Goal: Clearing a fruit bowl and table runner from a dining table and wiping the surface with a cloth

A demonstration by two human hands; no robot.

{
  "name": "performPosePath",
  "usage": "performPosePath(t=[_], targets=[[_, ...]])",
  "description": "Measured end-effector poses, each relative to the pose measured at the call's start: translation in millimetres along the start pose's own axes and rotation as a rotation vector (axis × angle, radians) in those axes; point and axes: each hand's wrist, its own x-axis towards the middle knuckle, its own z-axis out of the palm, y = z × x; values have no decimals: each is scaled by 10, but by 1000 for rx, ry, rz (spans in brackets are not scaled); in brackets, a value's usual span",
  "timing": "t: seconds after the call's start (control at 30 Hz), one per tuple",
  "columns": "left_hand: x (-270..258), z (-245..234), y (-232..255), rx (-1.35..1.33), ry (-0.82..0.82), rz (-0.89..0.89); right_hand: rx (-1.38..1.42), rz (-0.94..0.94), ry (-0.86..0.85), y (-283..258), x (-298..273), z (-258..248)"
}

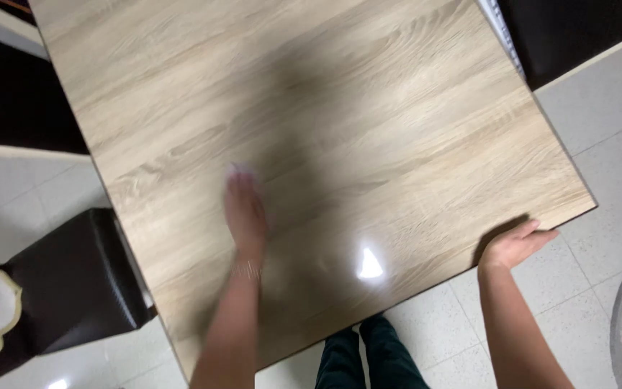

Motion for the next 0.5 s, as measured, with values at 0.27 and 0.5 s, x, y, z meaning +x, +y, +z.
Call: performPosePath(t=[0.27,0.5], targets=[[2151,1412,-200,19,195,-204,-62,-174,36,-88,-77,79],[2001,1532,1903,179,-429,-25,-63,-18,-7,-254,-202,-33]])
